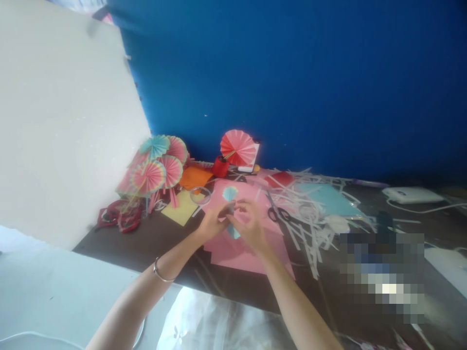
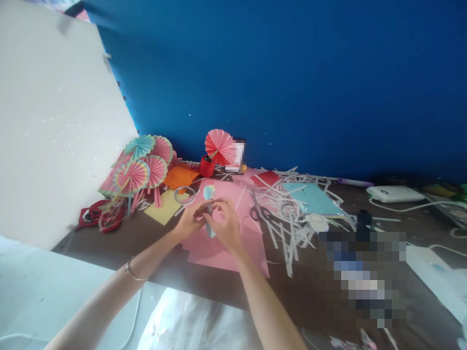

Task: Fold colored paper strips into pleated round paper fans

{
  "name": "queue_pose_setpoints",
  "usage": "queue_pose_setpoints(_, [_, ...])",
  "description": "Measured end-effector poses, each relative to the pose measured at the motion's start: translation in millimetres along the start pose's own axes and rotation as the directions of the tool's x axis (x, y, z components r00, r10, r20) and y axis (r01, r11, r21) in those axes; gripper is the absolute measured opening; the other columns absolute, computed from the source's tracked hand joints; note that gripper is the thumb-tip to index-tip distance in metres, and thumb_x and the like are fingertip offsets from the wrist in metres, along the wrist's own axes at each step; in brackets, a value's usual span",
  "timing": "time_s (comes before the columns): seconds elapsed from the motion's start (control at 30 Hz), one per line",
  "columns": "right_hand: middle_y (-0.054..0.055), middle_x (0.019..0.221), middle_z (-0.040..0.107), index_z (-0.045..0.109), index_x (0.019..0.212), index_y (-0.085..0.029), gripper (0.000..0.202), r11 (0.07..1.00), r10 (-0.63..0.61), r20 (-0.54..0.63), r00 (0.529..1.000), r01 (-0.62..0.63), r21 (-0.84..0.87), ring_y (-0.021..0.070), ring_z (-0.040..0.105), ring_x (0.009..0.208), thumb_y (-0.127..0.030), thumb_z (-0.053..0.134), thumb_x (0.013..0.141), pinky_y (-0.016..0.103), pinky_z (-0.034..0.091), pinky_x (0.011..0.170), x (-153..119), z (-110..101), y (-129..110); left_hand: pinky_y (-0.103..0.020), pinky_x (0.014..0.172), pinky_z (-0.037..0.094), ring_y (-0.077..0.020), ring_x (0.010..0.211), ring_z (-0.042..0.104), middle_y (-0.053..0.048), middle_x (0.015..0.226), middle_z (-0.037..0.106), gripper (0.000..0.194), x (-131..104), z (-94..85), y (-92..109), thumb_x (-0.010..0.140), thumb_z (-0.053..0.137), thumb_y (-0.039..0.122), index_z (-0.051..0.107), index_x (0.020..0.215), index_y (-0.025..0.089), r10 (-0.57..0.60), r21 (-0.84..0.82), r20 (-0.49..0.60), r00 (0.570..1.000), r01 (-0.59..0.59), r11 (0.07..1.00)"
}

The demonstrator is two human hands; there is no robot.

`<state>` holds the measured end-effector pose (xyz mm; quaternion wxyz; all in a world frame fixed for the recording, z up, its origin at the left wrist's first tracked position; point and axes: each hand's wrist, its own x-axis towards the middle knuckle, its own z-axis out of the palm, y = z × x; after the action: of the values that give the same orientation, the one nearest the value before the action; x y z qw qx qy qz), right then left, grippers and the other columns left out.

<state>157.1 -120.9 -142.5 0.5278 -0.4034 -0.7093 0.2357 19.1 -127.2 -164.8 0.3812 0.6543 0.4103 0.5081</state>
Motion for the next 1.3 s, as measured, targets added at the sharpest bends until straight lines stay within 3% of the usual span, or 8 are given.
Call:
queue_pose_setpoints(0.23, [0.005,0.091,0.055,0.056,0.081,-0.021,0.006,0.973,-0.163,-0.07,0.984,0.148,-0.178,0.0181,0.056,0.083,-0.026,0.053,0.08,0.034,0.047,0.077,-1.3,0.4,6.6,-0.036,0.087,0.049,-0.0231,0.101,0.061,-0.013,0.113,0.061,0.043,1.5,1.6,2.8,0.079,0.057,0.025,0.048,0.121,0.018,0.055,-0.199,0.05,0.997,-0.044,0.979])
queue_pose_setpoints(0.5, [0.006,0.094,0.055,0.053,0.083,-0.021,0.013,0.969,-0.134,0.001,0.991,0.131,-0.21,0.019,0.054,0.09,-0.025,0.042,0.087,0.035,0.045,0.08,-3.0,0.8,11.0,-0.037,0.086,0.048,-0.0245,0.101,0.061,-0.011,0.109,0.064,0.051,1.6,2.7,6.9,0.073,0.065,0.023,0.048,0.121,0.021,-0.076,-0.391,0.051,0.996,0.09,0.916])
queue_pose_setpoints(0.63, [0.007,0.09,0.055,0.051,0.085,-0.02,0.012,0.975,-0.109,-0.181,0.978,0.07,-0.209,0.0189,0.052,0.088,-0.025,0.04,0.087,0.035,0.043,0.079,3.9,-6.1,17.6,-0.037,0.085,0.048,-0.027,0.102,0.06,-0.013,0.104,0.066,0.062,2.0,-3.9,16.8,0.067,0.071,0.017,0.045,0.124,0.022,-0.175,-0.497,0.215,0.961,0.262,0.827])
queue_pose_setpoints(0.73, [0.005,0.082,0.054,0.05,0.082,-0.018,0.014,0.976,-0.064,-0.374,0.925,-0.021,-0.219,0.0188,0.051,0.081,-0.027,0.04,0.086,0.035,0.042,0.076,11.8,-18.3,27.6,-0.039,0.084,0.048,-0.0289,0.101,0.061,-0.015,0.102,0.067,0.076,2.4,-12.4,19.5,0.065,0.073,0.014,0.037,0.131,0.023,-0.203,-0.505,0.457,0.866,0.441,0.742])
queue_pose_setpoints(0.8, [0.005,0.077,0.053,0.051,0.08,-0.018,0.017,0.967,0.007,-0.492,0.871,-0.13,-0.217,0.0189,0.05,0.075,-0.029,0.039,0.085,0.036,0.041,0.073,16.5,-28.4,38.9,-0.04,0.084,0.047,-0.0295,0.102,0.06,-0.015,0.101,0.067,0.081,3.0,-16.5,16.6,0.063,0.075,0.011,0.035,0.132,0.024,-0.192,-0.518,0.529,0.827,0.494,0.699])
queue_pose_setpoints(0.93, [0.006,0.071,0.054,0.054,0.072,-0.016,0.02,0.938,0.091,-0.565,0.82,-0.262,-0.229,0.0213,0.052,0.074,-0.029,0.041,0.082,0.039,0.042,0.074,22.7,-45.3,67.0,-0.042,0.089,0.044,-0.0294,0.105,0.059,-0.013,0.101,0.068,0.078,5.7,-18.1,7.0,0.06,0.075,0.007,0.04,0.128,0.022,-0.191,-0.634,0.412,0.891,0.431,0.642])
queue_pose_setpoints(1.13, [0.014,0.104,0.056,0.057,0.102,-0.015,0.027,0.909,-0.169,-0.394,0.903,-0.012,-0.417,0.0278,0.048,0.106,-0.021,0.045,0.078,0.05,0.038,0.09,21.1,-40.5,63.3,-0.042,0.091,0.041,-0.0269,0.099,0.062,-0.013,0.104,0.067,0.079,9.3,-16.2,6.6,0.062,0.075,0.009,0.037,0.129,0.022,-0.276,-0.715,0.215,0.937,0.344,0.609])
queue_pose_setpoints(1.3, [0.007,0.097,0.062,0.059,0.099,-0.022,0.022,0.948,-0.283,0.055,0.958,0.288,-0.138,0.0219,0.058,0.093,-0.023,0.056,0.077,0.04,0.048,0.082,9.2,-25.6,16.2,-0.033,0.077,0.046,-0.0213,0.08,0.067,-0.007,0.082,0.07,0.082,10.5,-13.5,6.1,0.06,0.075,0.011,0.033,0.13,0.02,-0.341,-0.697,0.167,0.925,0.356,0.623])
